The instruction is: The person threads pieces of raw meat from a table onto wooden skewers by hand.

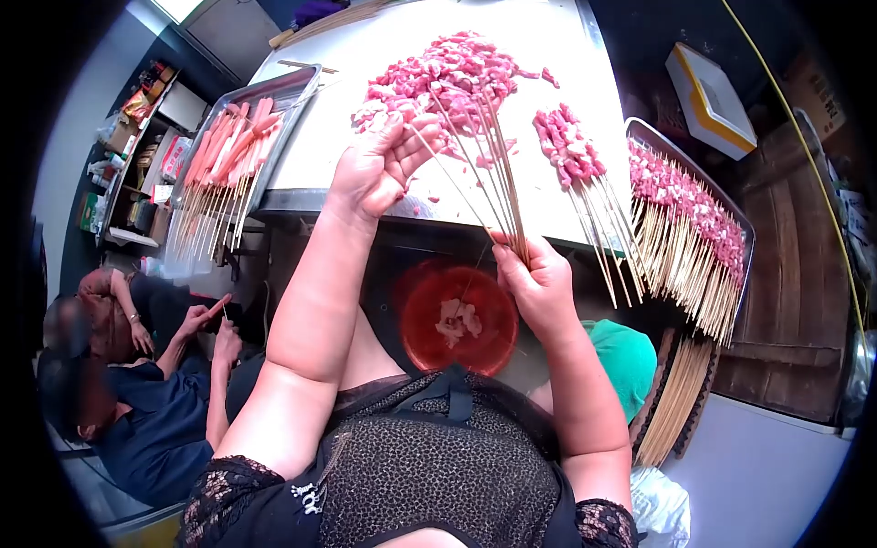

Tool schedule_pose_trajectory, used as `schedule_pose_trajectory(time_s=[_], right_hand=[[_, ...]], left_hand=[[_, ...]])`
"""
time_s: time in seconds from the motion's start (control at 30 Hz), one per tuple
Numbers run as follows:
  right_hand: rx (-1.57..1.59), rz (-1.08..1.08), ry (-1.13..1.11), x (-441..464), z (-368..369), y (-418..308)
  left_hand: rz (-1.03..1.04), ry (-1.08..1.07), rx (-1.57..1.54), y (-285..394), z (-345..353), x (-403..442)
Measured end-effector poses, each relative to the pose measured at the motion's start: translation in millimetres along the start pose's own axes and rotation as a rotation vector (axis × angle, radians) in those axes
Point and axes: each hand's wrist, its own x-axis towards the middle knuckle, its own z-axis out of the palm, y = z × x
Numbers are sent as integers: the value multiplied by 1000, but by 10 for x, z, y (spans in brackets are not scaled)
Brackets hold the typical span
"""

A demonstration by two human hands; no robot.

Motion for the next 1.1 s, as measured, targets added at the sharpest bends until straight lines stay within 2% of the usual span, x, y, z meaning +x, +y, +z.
schedule_pose_trajectory(time_s=[0.07,0.3,0.53,0.6,0.73,1.1], right_hand=[[-92,-54,5,10,-21,52],[-110,5,55,25,-53,70],[-128,-80,98,19,-54,124],[-56,-74,104,27,-20,151],[-120,-79,99,46,-11,128],[-217,-106,102,50,-86,85]], left_hand=[[-1,2,-26,-26,25,-3],[-7,-28,1,-117,88,-46],[-3,-32,-69,-211,139,-114],[59,69,-99,-247,207,-141],[103,77,-173,-202,150,-90],[10,17,-62,-150,115,-165]])
